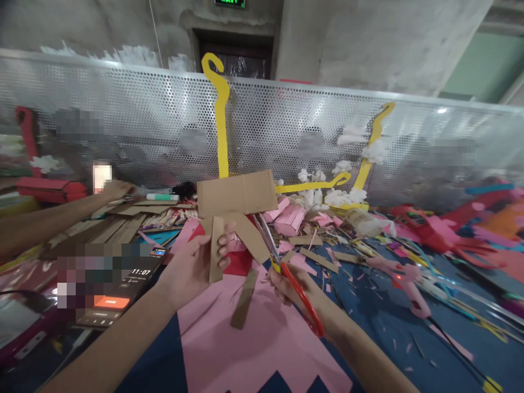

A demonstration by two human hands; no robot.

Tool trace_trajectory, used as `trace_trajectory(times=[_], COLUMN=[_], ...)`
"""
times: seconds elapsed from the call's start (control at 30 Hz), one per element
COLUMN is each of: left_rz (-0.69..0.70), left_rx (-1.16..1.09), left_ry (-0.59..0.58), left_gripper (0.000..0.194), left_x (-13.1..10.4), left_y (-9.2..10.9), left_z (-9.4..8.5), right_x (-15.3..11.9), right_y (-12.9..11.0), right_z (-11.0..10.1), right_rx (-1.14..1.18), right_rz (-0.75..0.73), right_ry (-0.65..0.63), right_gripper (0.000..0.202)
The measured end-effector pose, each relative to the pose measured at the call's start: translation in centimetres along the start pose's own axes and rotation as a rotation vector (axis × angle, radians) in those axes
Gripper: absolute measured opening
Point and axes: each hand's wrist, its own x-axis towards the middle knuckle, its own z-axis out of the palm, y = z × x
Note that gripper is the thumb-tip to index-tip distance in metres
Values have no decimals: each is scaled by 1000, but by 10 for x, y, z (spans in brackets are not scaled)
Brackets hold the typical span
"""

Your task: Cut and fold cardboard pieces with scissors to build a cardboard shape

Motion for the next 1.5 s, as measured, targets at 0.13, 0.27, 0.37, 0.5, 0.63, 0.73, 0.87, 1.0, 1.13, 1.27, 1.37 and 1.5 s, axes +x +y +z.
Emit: trace_trajectory(times=[0.13,0.27,0.37,0.5,0.63,0.73,0.87,1.0,1.13,1.27,1.37,1.5], left_rz=[131,222,215,250,264,275,278,374,391,315,282,257], left_rx=[43,157,312,403,497,563,572,612,537,365,194,107], left_ry=[114,213,237,156,53,49,67,134,147,111,178,193], left_gripper=[20,7,15,28,27,18,19,25,14,14,16,15], left_x=[5,8,8,7,4,3,6,12,15,13,10,7], left_y=[-4,-8,-11,-14,-15,-14,-12,-12,-10,-8,-9,-13], left_z=[-3,-6,-8,-10,-8,-6,-8,-18,-23,-17,-11,-7], right_x=[-1,-4,-5,-5,-5,-5,-5,-5,-8,-7,-4,-2], right_y=[-6,-5,-1,3,-1,-4,-3,-2,0,0,-5,-10], right_z=[2,3,1,-1,0,1,1,2,2,2,6,12], right_rx=[-27,14,51,26,19,11,6,12,-11,-37,-55,31], right_rz=[-3,38,61,39,22,28,29,34,73,81,38,11], right_ry=[-6,21,32,8,14,5,9,34,88,84,34,-27], right_gripper=[42,44,46,43,40,39,39,44,48,44,39,37])
